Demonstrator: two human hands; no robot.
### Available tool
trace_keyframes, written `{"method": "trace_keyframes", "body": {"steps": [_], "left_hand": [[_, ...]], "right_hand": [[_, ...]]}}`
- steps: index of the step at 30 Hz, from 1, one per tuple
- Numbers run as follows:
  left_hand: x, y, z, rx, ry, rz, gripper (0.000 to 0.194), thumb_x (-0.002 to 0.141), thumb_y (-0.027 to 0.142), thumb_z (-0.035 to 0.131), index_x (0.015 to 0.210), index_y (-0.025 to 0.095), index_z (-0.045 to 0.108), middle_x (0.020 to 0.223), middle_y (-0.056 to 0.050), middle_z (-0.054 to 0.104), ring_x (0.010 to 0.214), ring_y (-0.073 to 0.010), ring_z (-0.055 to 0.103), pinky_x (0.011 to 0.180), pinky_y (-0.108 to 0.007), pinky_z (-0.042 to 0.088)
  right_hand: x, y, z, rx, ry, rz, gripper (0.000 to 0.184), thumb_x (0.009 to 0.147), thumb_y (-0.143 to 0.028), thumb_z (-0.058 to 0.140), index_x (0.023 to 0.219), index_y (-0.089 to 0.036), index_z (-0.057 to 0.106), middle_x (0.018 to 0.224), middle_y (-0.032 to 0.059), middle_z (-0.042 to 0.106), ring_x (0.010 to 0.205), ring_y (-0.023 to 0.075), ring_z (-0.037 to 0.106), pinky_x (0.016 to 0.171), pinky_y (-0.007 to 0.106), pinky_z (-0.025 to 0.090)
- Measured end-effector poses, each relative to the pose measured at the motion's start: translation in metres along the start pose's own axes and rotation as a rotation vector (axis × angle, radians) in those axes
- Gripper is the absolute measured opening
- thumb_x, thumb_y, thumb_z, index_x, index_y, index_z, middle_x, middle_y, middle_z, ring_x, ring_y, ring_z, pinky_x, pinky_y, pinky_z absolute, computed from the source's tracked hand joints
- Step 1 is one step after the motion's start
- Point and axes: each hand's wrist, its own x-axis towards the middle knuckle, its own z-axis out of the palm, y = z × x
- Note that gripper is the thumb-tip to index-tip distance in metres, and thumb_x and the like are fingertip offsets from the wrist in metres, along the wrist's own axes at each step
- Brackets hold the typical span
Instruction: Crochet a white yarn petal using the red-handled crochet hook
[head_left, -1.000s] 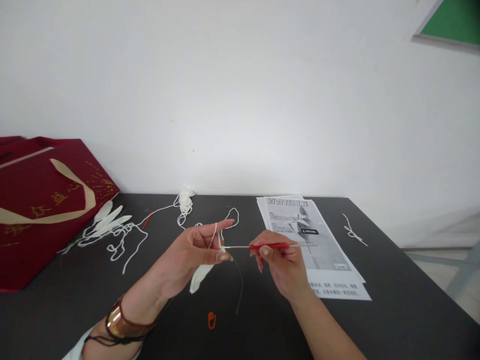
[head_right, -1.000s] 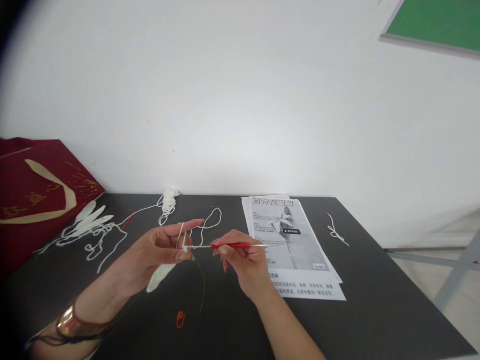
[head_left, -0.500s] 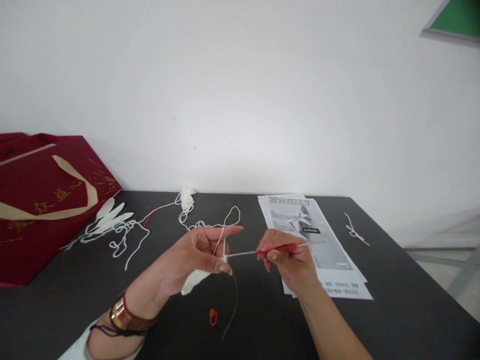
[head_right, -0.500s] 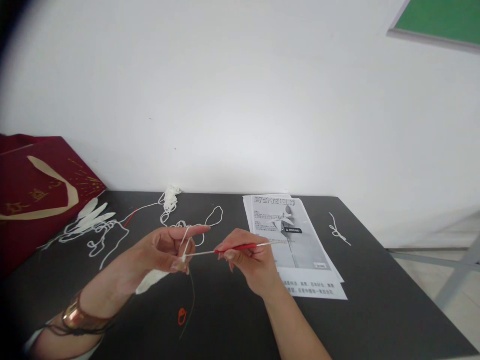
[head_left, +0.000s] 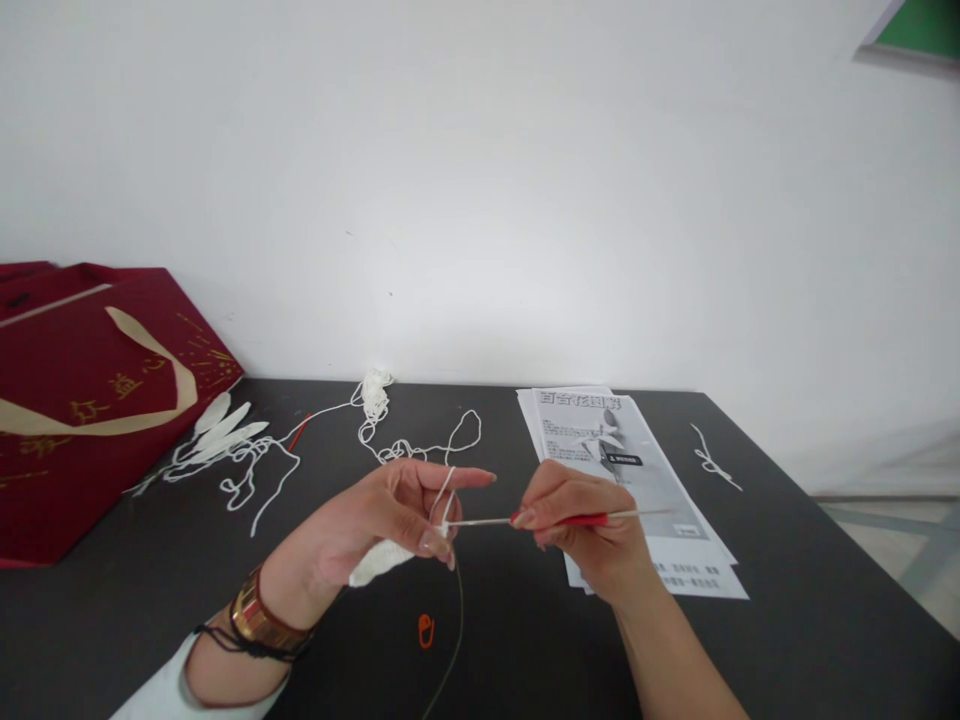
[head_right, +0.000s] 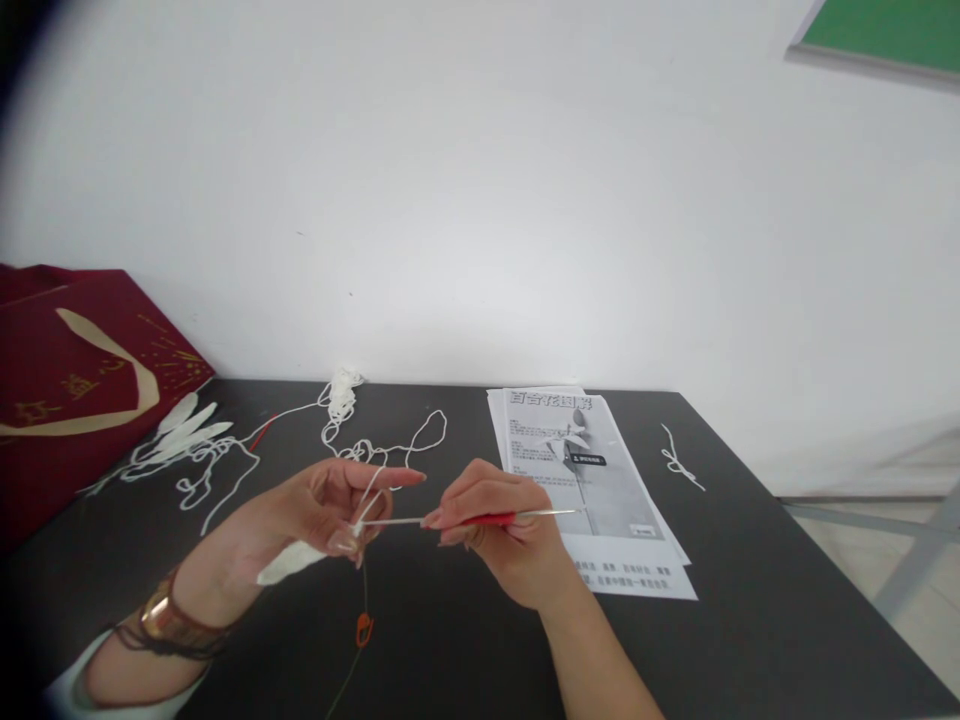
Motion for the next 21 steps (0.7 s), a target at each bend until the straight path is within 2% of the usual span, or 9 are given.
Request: {"method": "trace_keyframes", "body": {"steps": [4,8,16,21], "left_hand": [[0.000,-0.002,-0.001,-0.026,0.008,-0.017,0.063,0.050,0.003,0.071,0.112,0.014,0.074,0.053,0.002,0.058,0.052,-0.0115,0.049,0.052,-0.024,0.041],[0.000,-0.003,0.002,-0.023,-0.009,-0.032,0.060,0.050,0.003,0.069,0.109,0.014,0.075,0.051,0.002,0.057,0.051,-0.0118,0.047,0.050,-0.024,0.041],[-0.003,-0.001,0.005,0.012,-0.018,-0.066,0.057,0.050,0.007,0.072,0.106,0.017,0.077,0.052,0.001,0.058,0.048,-0.0120,0.048,0.048,-0.024,0.040],[-0.005,-0.002,0.003,0.014,-0.040,-0.077,0.058,0.050,0.007,0.072,0.107,0.016,0.076,0.052,0.001,0.060,0.048,-0.0124,0.050,0.050,-0.025,0.042]], "right_hand": [[0.000,-0.005,0.001,0.006,-0.013,0.017,0.014,0.078,-0.014,0.075,0.086,-0.024,0.079,0.076,0.0053,0.069,0.066,0.0152,0.066,0.055,0.025,0.057],[0.000,-0.005,0.001,0.024,-0.015,0.029,0.007,0.079,-0.022,0.076,0.085,-0.025,0.079,0.074,0.0048,0.068,0.063,0.0150,0.065,0.051,0.025,0.056],[-0.001,0.004,-0.001,0.085,-0.011,0.064,0.007,0.079,-0.028,0.076,0.083,-0.023,0.078,0.072,0.0054,0.069,0.055,0.0138,0.059,0.042,0.023,0.047],[-0.001,0.005,0.001,0.152,-0.002,0.102,0.008,0.079,-0.030,0.076,0.083,-0.024,0.078,0.072,0.0049,0.068,0.055,0.0132,0.057,0.041,0.022,0.046]]}}
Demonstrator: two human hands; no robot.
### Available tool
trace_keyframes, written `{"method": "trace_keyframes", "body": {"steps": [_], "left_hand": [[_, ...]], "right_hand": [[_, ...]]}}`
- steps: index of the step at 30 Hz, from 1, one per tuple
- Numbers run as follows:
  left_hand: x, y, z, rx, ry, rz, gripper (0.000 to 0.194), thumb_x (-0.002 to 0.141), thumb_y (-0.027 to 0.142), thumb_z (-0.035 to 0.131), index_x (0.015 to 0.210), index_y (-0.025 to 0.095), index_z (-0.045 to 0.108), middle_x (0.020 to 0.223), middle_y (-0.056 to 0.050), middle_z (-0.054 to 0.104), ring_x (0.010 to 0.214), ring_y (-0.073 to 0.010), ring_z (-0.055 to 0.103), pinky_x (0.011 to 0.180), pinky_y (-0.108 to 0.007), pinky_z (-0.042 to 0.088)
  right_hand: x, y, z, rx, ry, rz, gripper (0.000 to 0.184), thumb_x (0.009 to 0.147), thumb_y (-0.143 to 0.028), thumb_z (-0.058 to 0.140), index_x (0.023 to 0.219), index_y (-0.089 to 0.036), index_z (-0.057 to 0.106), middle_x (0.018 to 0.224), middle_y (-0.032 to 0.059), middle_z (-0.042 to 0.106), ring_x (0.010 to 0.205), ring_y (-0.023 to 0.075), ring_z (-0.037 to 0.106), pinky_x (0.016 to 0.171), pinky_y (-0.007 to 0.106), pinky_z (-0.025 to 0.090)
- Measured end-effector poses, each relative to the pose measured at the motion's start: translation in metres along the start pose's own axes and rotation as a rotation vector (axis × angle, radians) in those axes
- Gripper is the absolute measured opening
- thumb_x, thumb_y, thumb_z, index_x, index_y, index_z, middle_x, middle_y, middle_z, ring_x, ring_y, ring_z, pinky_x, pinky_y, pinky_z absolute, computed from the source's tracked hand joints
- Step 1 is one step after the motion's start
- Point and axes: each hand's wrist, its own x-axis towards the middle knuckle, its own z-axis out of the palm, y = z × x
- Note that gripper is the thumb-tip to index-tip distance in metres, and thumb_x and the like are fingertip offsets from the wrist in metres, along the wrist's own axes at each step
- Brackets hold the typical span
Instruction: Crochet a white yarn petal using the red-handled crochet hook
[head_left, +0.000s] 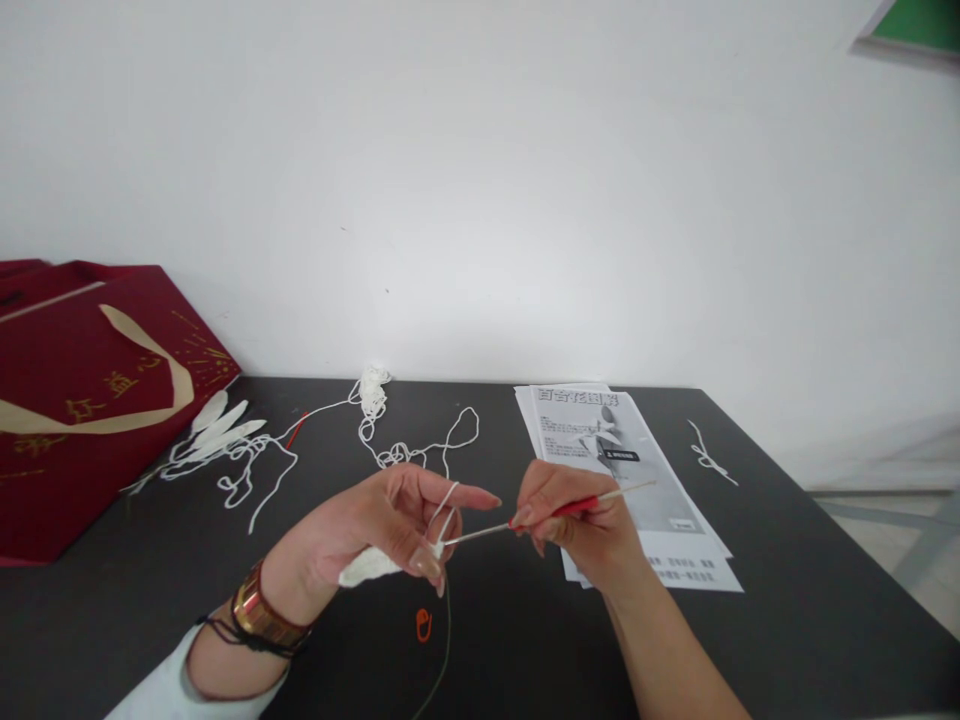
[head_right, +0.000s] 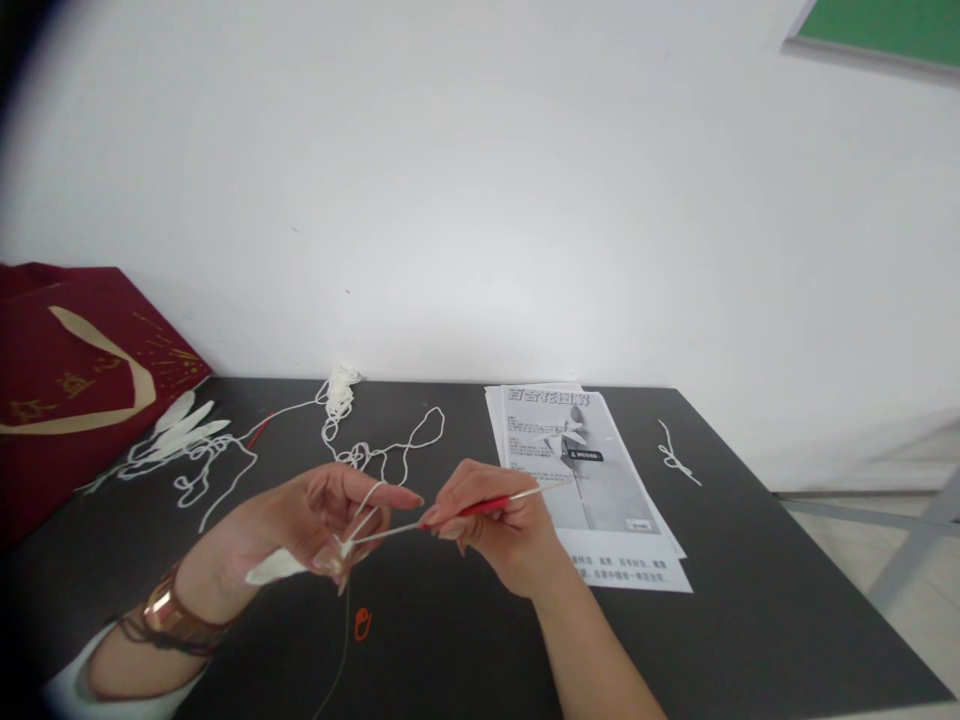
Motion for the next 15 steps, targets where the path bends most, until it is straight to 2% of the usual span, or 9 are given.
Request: {"method": "trace_keyframes", "body": {"steps": [4,8,15], "left_hand": [[0.002,-0.001,-0.002,-0.029,-0.017,0.002,0.059,0.050,0.006,0.073,0.108,0.015,0.076,0.053,0.000,0.061,0.048,-0.0119,0.051,0.051,-0.025,0.043],[0.003,-0.002,-0.005,-0.039,-0.024,-0.005,0.059,0.049,0.006,0.073,0.108,0.013,0.075,0.054,0.000,0.061,0.048,-0.0124,0.052,0.051,-0.026,0.043],[0.000,0.004,0.002,0.075,0.076,-0.003,0.059,0.051,0.002,0.073,0.108,0.016,0.076,0.055,0.001,0.065,0.049,-0.0111,0.055,0.050,-0.023,0.041]], "right_hand": [[0.001,-0.006,-0.002,-0.066,-0.037,-0.027,0.006,0.079,-0.025,0.076,0.084,-0.024,0.079,0.073,0.0055,0.069,0.059,0.0146,0.062,0.043,0.023,0.050],[0.000,-0.012,-0.003,-0.111,-0.071,-0.006,0.012,0.079,-0.015,0.075,0.085,-0.024,0.079,0.077,0.0052,0.069,0.062,0.0138,0.064,0.046,0.021,0.052],[-0.003,0.002,0.002,0.073,0.024,0.071,0.008,0.081,-0.025,0.073,0.087,-0.021,0.078,0.071,0.0032,0.067,0.048,0.0096,0.057,0.039,0.019,0.049]]}}
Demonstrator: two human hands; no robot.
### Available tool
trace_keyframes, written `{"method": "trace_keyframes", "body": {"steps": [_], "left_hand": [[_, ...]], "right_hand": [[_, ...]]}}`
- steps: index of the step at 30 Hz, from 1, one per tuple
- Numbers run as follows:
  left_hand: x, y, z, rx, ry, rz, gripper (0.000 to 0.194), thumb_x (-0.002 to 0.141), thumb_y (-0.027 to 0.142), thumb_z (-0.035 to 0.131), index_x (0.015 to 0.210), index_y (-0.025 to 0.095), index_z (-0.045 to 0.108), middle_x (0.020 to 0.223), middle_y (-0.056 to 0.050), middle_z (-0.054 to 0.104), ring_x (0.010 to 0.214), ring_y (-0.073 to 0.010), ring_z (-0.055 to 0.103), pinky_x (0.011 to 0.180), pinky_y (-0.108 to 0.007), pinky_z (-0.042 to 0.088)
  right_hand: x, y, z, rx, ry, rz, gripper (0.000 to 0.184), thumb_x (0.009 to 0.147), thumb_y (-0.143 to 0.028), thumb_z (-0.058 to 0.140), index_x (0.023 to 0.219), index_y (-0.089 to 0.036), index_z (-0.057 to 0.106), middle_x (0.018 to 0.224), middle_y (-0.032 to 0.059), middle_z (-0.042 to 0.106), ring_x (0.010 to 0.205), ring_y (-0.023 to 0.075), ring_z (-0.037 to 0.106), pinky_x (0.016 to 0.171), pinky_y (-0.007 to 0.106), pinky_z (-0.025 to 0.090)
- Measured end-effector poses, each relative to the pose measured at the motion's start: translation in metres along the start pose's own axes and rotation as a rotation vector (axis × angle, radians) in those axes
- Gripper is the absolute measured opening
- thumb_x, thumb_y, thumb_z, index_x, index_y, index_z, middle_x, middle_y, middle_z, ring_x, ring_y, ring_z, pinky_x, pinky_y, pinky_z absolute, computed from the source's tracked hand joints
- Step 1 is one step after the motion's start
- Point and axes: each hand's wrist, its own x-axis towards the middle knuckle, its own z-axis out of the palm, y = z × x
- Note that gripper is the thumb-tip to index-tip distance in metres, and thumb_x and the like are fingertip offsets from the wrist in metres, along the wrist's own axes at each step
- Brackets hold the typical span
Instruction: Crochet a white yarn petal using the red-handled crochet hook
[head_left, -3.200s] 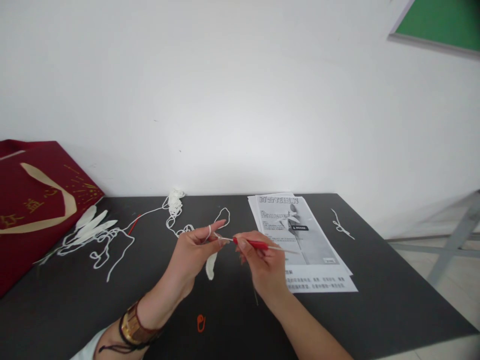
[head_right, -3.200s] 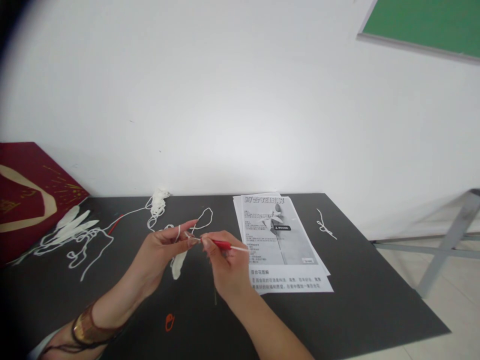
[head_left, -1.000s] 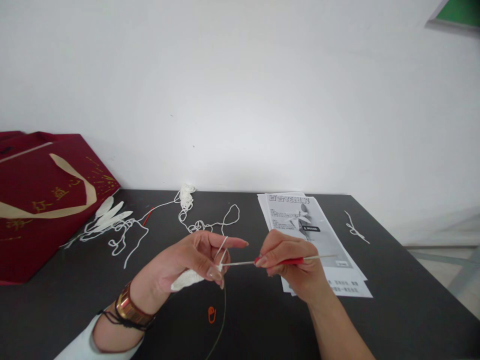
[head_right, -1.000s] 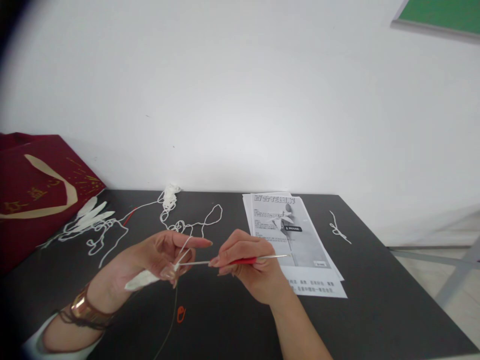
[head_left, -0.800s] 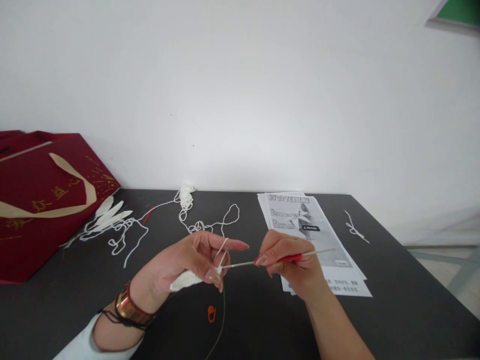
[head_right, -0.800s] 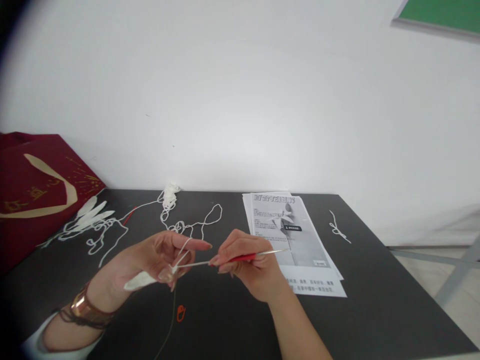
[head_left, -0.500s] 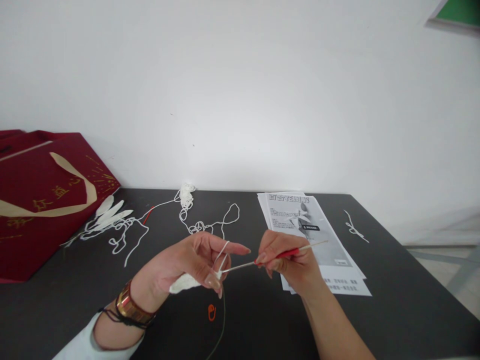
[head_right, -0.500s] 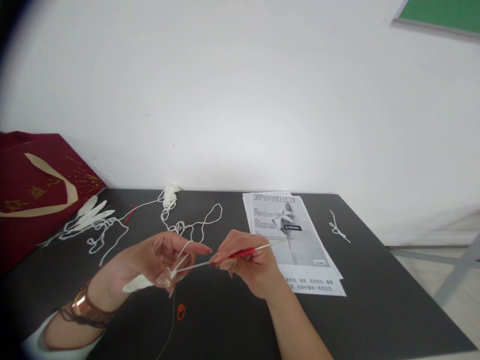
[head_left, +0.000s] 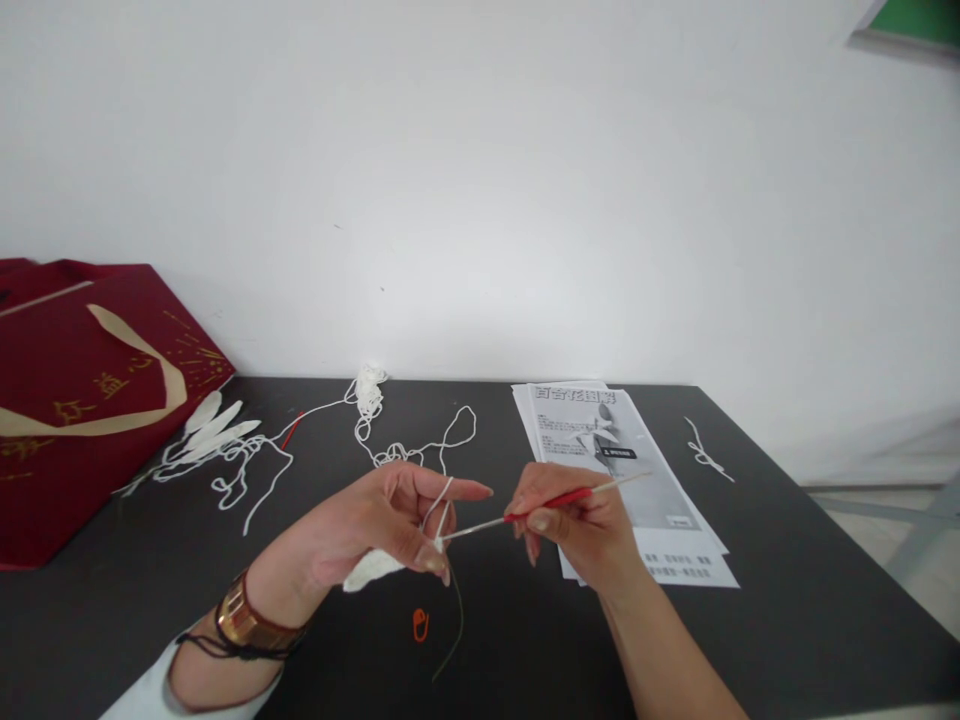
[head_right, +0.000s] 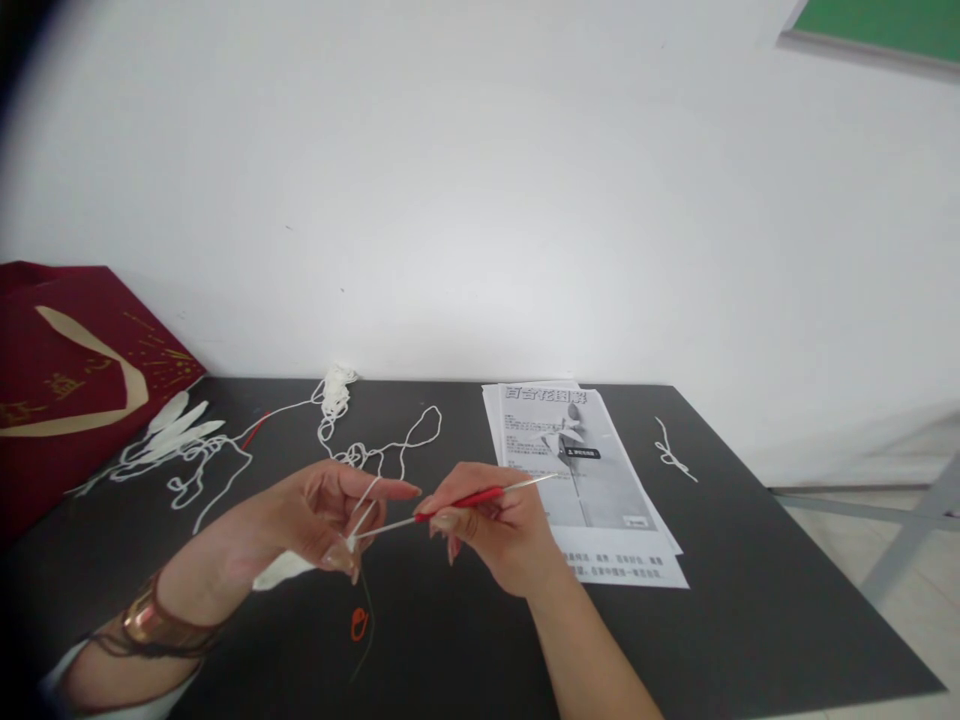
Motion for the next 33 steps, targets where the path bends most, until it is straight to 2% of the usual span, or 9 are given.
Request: {"method": "trace_keyframes", "body": {"steps": [6,16,21,26,33], "left_hand": [[0.001,0.002,0.001,0.009,0.017,0.040,0.058,0.052,0.001,0.073,0.107,0.016,0.076,0.054,0.002,0.065,0.046,-0.0084,0.054,0.049,-0.020,0.039],[0.006,-0.009,-0.011,-0.120,-0.143,0.011,0.063,0.049,0.001,0.069,0.111,0.012,0.073,0.054,0.001,0.064,0.048,-0.0109,0.054,0.049,-0.022,0.046],[0.006,-0.008,-0.011,-0.131,-0.162,-0.010,0.061,0.048,0.001,0.069,0.107,0.012,0.075,0.053,0.000,0.065,0.047,-0.0106,0.056,0.047,-0.020,0.044],[0.002,-0.007,-0.009,-0.030,-0.086,-0.005,0.049,0.051,0.003,0.075,0.098,0.015,0.078,0.055,0.000,0.066,0.049,-0.0114,0.058,0.051,-0.022,0.045],[0.001,-0.006,-0.002,0.223,0.183,0.203,0.043,0.065,0.013,0.081,0.106,0.025,0.076,0.064,0.003,0.065,0.060,-0.0093,0.056,0.059,-0.021,0.042]], "right_hand": [[0.001,0.005,0.001,0.036,0.023,-0.026,0.008,0.080,-0.024,0.075,0.086,-0.020,0.078,0.070,0.0031,0.066,0.049,0.0095,0.059,0.041,0.018,0.051],[0.001,-0.004,-0.003,-0.005,-0.055,-0.042,0.007,0.079,-0.018,0.076,0.085,-0.020,0.078,0.078,0.0048,0.068,0.055,0.0103,0.063,0.047,0.020,0.054],[0.000,-0.008,-0.003,-0.022,-0.070,-0.042,0.007,0.078,-0.017,0.077,0.084,-0.019,0.079,0.076,0.0047,0.067,0.056,0.0104,0.063,0.047,0.019,0.054],[0.003,-0.002,-0.004,0.089,-0.040,0.029,0.006,0.079,-0.022,0.076,0.083,-0.019,0.078,0.072,0.0032,0.067,0.053,0.0095,0.062,0.044,0.017,0.053],[0.011,0.015,0.007,0.312,0.212,0.277,0.018,0.076,-0.032,0.077,0.074,-0.015,0.075,0.052,-0.0016,0.063,0.037,0.0063,0.053,0.033,0.014,0.050]]}}
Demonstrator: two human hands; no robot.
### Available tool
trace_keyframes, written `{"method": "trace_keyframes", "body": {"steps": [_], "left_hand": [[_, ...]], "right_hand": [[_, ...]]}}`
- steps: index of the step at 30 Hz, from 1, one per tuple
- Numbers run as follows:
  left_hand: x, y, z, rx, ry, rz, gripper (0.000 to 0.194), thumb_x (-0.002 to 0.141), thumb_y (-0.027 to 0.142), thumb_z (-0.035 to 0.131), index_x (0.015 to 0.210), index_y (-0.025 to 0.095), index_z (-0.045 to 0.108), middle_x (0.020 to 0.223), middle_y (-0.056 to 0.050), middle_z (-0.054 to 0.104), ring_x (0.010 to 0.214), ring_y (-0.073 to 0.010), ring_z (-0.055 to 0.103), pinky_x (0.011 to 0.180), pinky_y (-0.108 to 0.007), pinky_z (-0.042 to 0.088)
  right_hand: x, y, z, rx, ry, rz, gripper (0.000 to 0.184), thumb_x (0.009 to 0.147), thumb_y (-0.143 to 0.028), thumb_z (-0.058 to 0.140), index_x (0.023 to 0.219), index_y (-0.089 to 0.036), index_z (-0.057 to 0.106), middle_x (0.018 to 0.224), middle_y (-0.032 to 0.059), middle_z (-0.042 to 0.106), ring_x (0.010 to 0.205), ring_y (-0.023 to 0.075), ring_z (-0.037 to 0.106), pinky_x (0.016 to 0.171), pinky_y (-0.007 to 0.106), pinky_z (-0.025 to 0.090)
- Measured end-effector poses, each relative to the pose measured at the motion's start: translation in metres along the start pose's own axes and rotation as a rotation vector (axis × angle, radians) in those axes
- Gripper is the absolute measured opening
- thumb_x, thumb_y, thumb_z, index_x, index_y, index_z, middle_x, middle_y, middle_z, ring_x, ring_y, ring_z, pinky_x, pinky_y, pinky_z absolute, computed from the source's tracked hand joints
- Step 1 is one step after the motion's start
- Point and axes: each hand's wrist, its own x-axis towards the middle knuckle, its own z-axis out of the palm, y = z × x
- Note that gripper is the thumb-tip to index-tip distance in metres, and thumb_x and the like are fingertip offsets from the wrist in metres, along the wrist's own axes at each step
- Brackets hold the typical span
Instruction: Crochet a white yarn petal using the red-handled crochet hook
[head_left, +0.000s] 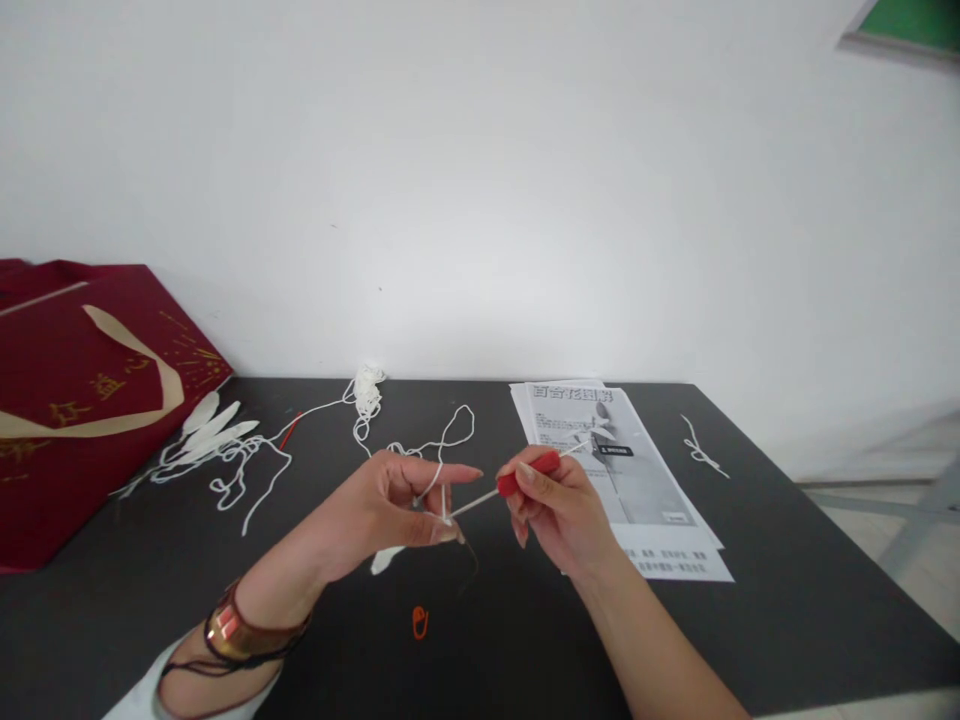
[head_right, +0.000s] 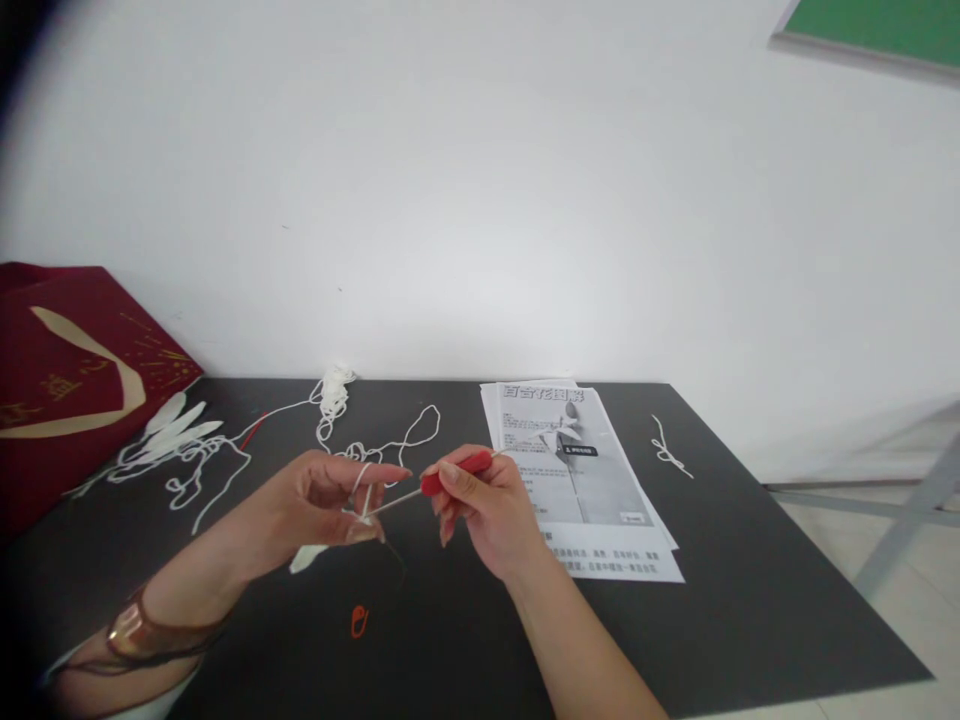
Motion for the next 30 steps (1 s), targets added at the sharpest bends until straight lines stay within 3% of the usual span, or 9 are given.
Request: {"method": "trace_keyframes", "body": {"steps": [4,12,17,21,25,30], "left_hand": [[0.004,-0.003,0.008,0.039,0.127,0.053,0.045,0.066,0.017,0.082,0.110,0.024,0.075,0.065,0.003,0.063,0.059,-0.0092,0.054,0.059,-0.022,0.041],[0.012,-0.017,0.019,-0.025,0.283,0.113,0.043,0.065,0.021,0.083,0.107,0.020,0.076,0.066,0.002,0.063,0.062,-0.0113,0.054,0.062,-0.025,0.043],[0.010,-0.015,0.018,-0.090,0.202,0.061,0.043,0.071,0.025,0.080,0.113,0.021,0.073,0.081,-0.003,0.074,0.074,-0.0152,0.062,0.073,-0.028,0.046],[0.008,-0.008,0.013,-0.172,0.133,0.013,0.032,0.072,0.024,0.080,0.104,0.019,0.077,0.081,-0.005,0.076,0.075,-0.0135,0.062,0.074,-0.025,0.045],[0.008,-0.008,0.011,-0.224,0.174,0.000,0.029,0.068,0.021,0.082,0.097,0.018,0.079,0.074,-0.004,0.075,0.068,-0.0121,0.060,0.068,-0.024,0.045],[0.010,-0.011,0.016,-0.232,0.221,0.008,0.041,0.063,0.015,0.085,0.103,0.022,0.077,0.064,0.002,0.069,0.060,-0.0084,0.057,0.064,-0.021,0.043]], "right_hand": [[0.002,0.011,0.007,0.059,0.121,0.043,0.021,0.074,-0.034,0.079,0.076,-0.013,0.074,0.054,-0.0017,0.063,0.039,0.0061,0.053,0.034,0.014,0.051],[0.003,0.021,0.014,0.096,0.213,0.006,0.020,0.074,-0.032,0.079,0.077,-0.013,0.073,0.057,-0.0015,0.064,0.045,0.0068,0.054,0.039,0.015,0.051],[0.008,0.021,0.009,0.149,0.230,0.035,0.020,0.072,-0.032,0.081,0.073,-0.014,0.071,0.056,-0.0026,0.062,0.044,0.0061,0.051,0.038,0.014,0.047],[0.009,0.021,0.004,0.169,0.215,0.047,0.021,0.073,-0.033,0.080,0.074,-0.015,0.071,0.056,-0.0031,0.060,0.044,0.0059,0.048,0.036,0.014,0.043],[0.009,0.022,0.003,0.179,0.194,0.050,0.020,0.075,-0.033,0.078,0.074,-0.015,0.070,0.056,-0.0036,0.059,0.044,0.0061,0.047,0.036,0.014,0.043],[0.008,0.023,0.006,0.161,0.197,0.048,0.021,0.074,-0.034,0.079,0.075,-0.015,0.071,0.057,-0.0031,0.061,0.046,0.0068,0.050,0.039,0.016,0.049]]}}
